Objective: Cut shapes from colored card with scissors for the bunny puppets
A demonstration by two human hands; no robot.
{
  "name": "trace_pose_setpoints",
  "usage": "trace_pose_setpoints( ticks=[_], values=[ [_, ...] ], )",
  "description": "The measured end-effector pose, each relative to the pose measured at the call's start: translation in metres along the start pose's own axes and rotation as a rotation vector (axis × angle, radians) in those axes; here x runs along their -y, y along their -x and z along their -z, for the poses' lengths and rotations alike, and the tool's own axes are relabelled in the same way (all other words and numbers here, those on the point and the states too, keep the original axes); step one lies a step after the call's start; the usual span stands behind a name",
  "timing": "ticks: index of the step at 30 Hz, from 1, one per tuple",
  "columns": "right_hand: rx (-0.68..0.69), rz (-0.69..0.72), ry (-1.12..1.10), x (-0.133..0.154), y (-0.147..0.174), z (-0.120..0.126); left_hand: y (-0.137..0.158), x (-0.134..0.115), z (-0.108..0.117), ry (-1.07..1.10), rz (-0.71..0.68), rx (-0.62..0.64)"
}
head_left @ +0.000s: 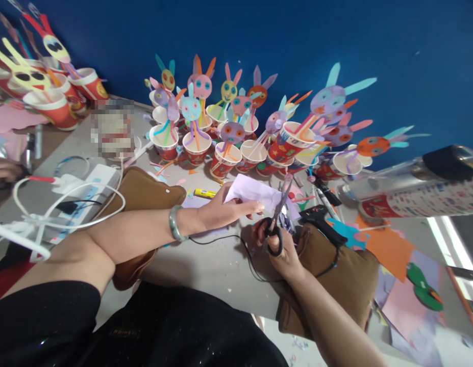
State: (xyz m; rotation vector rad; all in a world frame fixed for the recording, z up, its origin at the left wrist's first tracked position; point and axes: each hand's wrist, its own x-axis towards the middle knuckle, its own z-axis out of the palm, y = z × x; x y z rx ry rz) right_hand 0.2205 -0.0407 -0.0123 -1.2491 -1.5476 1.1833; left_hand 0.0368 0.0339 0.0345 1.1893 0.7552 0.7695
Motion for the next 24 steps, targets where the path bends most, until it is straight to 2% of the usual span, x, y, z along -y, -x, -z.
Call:
trace_pose_setpoints(
  ticks=[12, 24],
  values=[
    [0.047, 0.009, -0.054, 0.004, -0.001, 0.0, 0.0, -0.007, 0.0, -0.059, 0.004, -0.008],
    [0.042, 0.051, -0.049, 0.008, -0.003, 0.001, 0.0, 0.003, 0.0, 0.004, 0.012, 0.042]
  ],
)
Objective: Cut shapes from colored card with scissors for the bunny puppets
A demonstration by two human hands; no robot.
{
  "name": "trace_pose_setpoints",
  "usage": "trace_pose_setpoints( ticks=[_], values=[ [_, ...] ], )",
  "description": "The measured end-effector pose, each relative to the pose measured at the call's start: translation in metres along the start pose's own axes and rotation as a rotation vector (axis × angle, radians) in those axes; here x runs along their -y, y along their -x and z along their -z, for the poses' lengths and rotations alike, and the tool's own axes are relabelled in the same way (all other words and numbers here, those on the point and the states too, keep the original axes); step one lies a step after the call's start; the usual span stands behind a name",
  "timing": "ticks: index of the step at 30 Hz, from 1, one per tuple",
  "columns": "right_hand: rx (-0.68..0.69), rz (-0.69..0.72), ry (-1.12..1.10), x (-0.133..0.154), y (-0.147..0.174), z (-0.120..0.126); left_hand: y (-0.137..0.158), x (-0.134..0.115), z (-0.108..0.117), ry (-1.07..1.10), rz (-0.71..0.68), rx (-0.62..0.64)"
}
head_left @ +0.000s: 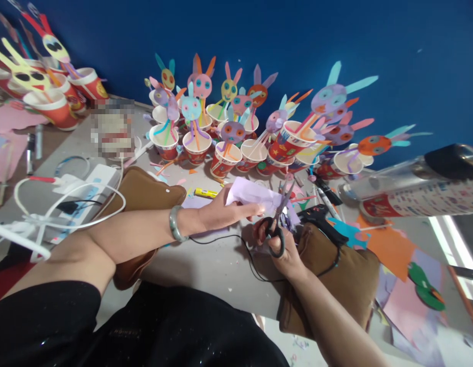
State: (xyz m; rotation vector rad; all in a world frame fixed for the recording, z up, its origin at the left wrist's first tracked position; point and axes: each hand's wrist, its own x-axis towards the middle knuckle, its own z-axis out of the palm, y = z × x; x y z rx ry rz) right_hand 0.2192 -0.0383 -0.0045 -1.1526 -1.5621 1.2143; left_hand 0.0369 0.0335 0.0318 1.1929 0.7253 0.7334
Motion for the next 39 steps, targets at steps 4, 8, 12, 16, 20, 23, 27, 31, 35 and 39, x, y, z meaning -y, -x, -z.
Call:
trace_pose_setpoints(
  ticks=[4, 8, 12, 16, 20, 23, 27, 31, 35, 39],
  values=[
    [-0.014, -0.015, -0.013, -0.001, 0.0, -0.001, 0.0, -0.007, -0.001, 0.012, -0.008, -0.021],
    [-0.011, -0.044, 0.014, -0.002, 0.001, -0.001, 0.0, -0.011, -0.001, -0.026, 0.008, -0.039],
    [-0.012, -0.035, 0.011, -0.004, 0.002, 0.0, 0.0, -0.009, 0.001, -0.105, 0.086, -0.017],
    [-0.011, -0.013, 0.011, -0.007, 0.002, 0.001, 0.0, -0.01, 0.004, -0.156, 0.104, 0.003],
    [-0.013, 0.0, 0.024, -0.008, 0.002, 0.002, 0.0, -0.014, 0.006, -0.201, 0.076, 0.021],
    [-0.015, -0.002, 0.062, -0.008, 0.003, 0.002, -0.001, -0.017, 0.005, -0.171, 0.013, 0.018],
    [-0.012, -0.014, 0.086, -0.009, 0.005, 0.002, -0.002, -0.017, 0.005, -0.139, -0.056, 0.003],
    [-0.004, -0.004, 0.077, -0.01, 0.005, 0.002, -0.002, -0.018, 0.007, -0.158, -0.057, 0.002],
    [-0.008, -0.011, 0.09, -0.011, 0.005, 0.003, -0.001, -0.019, 0.008, -0.166, -0.06, -0.009],
    [-0.003, -0.022, 0.114, -0.011, 0.005, 0.003, -0.002, -0.019, 0.008, -0.118, -0.08, -0.032]
  ],
)
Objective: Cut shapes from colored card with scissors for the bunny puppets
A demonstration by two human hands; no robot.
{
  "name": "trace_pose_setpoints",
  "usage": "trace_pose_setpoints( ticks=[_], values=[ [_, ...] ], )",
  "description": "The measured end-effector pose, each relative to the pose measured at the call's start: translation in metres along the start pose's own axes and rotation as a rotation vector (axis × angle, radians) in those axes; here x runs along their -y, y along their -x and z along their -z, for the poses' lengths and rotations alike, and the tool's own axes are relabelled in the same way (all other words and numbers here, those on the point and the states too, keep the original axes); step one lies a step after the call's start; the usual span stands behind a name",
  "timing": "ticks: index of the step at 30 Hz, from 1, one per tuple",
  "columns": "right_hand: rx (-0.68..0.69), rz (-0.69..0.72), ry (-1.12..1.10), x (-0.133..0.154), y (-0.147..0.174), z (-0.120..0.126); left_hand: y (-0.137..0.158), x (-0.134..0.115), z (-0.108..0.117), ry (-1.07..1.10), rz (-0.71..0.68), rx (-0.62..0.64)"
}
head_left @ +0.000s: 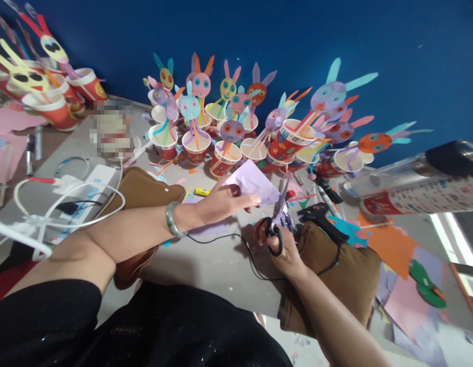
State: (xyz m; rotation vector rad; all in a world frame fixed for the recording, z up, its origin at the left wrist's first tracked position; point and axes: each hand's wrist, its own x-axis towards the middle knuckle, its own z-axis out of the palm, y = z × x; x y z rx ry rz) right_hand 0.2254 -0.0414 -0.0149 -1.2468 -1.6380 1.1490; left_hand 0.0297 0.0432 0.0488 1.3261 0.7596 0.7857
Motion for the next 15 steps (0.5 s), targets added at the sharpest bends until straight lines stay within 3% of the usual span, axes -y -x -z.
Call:
trace_pose_setpoints(
  ticks=[15],
  values=[
    [0.004, -0.046, -0.036, -0.0043, 0.0023, -0.0021, -0.0028, 0.0034, 0.0015, 0.056, 0.0, -0.021]
  ],
)
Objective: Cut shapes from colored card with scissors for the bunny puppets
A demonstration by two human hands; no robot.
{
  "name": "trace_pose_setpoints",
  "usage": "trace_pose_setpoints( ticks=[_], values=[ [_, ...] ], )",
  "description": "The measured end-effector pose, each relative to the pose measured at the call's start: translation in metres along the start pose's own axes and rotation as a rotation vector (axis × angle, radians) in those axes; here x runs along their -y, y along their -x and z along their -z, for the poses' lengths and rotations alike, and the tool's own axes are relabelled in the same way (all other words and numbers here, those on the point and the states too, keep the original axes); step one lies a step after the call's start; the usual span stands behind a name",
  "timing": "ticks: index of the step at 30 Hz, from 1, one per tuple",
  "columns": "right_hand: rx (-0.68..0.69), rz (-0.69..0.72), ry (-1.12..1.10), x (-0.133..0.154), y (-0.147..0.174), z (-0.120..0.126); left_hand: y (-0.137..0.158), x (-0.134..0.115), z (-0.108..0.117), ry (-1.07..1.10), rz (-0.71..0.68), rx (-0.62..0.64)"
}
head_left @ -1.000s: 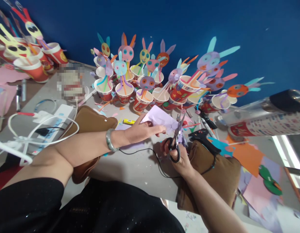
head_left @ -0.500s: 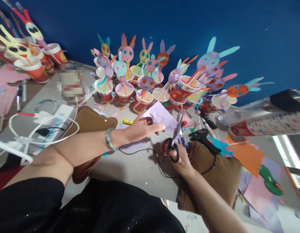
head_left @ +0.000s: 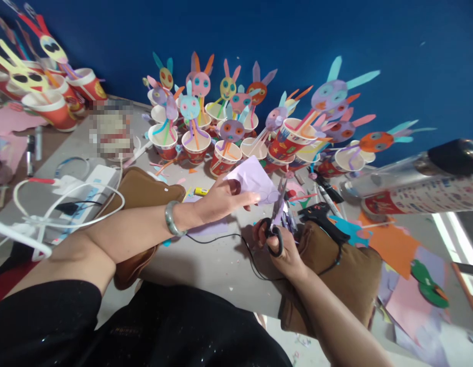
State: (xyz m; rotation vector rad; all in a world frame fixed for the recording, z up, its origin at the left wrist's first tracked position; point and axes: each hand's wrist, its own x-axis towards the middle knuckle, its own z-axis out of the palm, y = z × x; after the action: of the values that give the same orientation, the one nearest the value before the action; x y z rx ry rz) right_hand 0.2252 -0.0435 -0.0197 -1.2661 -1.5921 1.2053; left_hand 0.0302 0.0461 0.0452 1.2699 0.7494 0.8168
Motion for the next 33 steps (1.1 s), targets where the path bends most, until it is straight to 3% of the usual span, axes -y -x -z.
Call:
trace_pose_setpoints(
  ticks=[28, 33],
  values=[
    [0.036, 0.011, -0.03, 0.002, 0.0, -0.002, -0.009, 0.016, 0.004, 0.106, -0.064, -0.027],
    [0.02, -0.013, -0.06, 0.003, 0.0, -0.003, -0.009, 0.015, 0.004, 0.099, -0.026, -0.064]
  ],
)
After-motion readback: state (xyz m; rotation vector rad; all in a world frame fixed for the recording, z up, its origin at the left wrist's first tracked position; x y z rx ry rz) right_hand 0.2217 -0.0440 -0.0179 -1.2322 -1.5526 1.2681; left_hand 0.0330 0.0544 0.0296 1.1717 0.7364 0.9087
